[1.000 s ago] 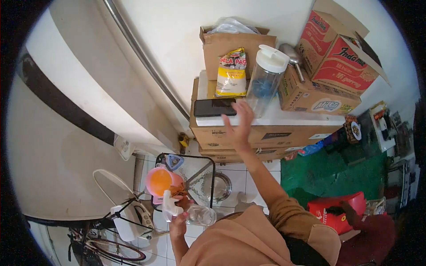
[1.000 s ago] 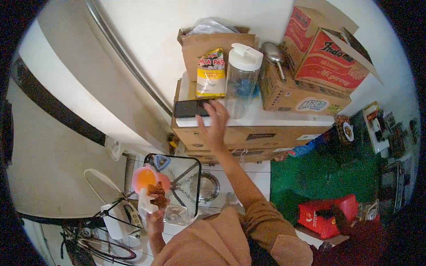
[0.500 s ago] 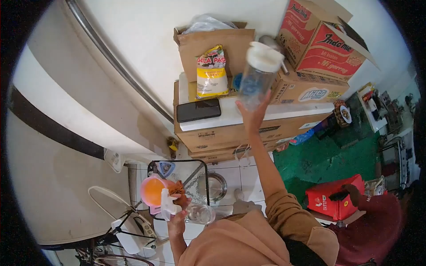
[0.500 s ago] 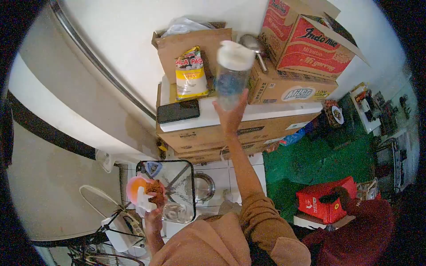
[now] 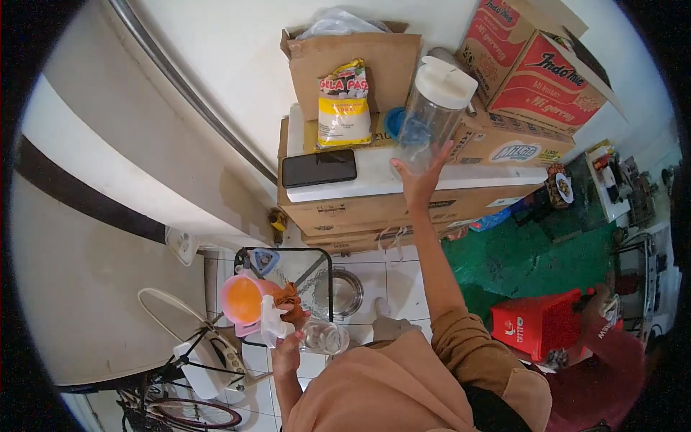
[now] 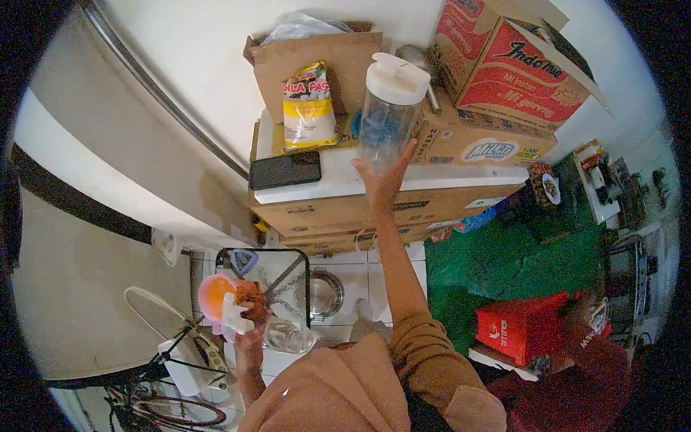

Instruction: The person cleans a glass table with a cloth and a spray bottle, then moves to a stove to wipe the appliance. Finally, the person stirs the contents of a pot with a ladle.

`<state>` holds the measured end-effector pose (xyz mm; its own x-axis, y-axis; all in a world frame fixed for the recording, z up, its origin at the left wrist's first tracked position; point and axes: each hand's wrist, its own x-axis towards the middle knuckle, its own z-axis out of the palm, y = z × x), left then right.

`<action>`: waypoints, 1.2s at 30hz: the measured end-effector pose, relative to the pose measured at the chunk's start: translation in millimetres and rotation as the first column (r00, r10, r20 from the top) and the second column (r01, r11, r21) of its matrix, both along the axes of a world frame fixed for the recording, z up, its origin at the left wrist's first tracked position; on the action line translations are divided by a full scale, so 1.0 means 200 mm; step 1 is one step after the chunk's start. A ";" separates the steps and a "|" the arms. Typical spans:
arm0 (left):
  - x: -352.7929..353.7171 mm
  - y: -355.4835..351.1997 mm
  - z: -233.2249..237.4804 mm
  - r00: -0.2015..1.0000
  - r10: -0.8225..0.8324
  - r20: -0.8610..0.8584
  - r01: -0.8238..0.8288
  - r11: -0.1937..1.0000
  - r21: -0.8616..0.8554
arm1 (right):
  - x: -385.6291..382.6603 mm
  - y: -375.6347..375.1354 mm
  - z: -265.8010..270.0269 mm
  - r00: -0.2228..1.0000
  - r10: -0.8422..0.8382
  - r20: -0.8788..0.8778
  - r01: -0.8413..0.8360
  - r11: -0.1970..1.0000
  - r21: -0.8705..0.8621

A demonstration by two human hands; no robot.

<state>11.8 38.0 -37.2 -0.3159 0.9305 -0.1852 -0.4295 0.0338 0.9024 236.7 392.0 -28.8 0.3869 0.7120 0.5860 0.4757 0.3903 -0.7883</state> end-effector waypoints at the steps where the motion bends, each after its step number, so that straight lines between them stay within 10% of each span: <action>1: 0.00 0.00 -0.02 1.000 0.018 -0.012 -0.018 1.000 -0.010 | 0.00 -0.01 0.00 1.000 0.006 0.022 -0.007 1.000 0.030; 10: 0.11 0.09 0.11 0.989 0.126 0.077 -0.124 0.992 -0.025 | -0.05 -0.42 -0.07 0.962 0.170 -0.213 -0.179 0.984 -0.022; 12: 0.09 0.08 0.08 0.994 0.100 0.052 -0.096 0.992 -0.076 | -0.15 -0.47 0.00 0.894 0.361 0.267 -0.379 0.925 0.016; 16: 0.11 0.08 0.03 0.992 0.088 0.090 -0.078 0.990 -0.118 | -0.52 -0.28 0.04 0.639 0.650 0.411 -0.685 0.724 -0.079; 22: 0.13 0.07 0.08 0.990 0.089 0.107 -0.075 0.988 -0.133 | -0.89 -0.10 -0.01 0.378 0.480 0.792 -0.712 0.697 -0.082; 24: 0.10 0.05 0.07 0.990 0.088 0.107 -0.075 0.990 -0.117 | -0.87 -0.06 -0.03 0.108 0.505 0.856 -0.646 0.690 -0.325; 32: 0.00 -0.07 0.01 0.983 0.170 0.071 -0.156 0.974 -0.163 | -0.72 -0.08 -0.04 0.137 0.557 0.819 -0.697 0.642 -0.320; 34: -0.04 -0.11 0.00 0.985 0.162 0.064 -0.147 0.970 -0.195 | -0.69 -0.20 -0.01 0.412 0.552 0.725 -0.676 0.719 -0.164; 36: -0.07 -0.14 -0.04 0.989 0.123 0.084 -0.107 0.979 -0.176 | -0.66 -0.44 -0.06 0.315 0.827 0.466 -0.796 0.497 -0.345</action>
<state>-2.0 10.2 -45.9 -0.3927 0.8413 -0.3715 -0.5219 0.1288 0.8432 104.4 304.7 -40.0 -0.7479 0.5201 0.4125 0.2462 0.7944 -0.5552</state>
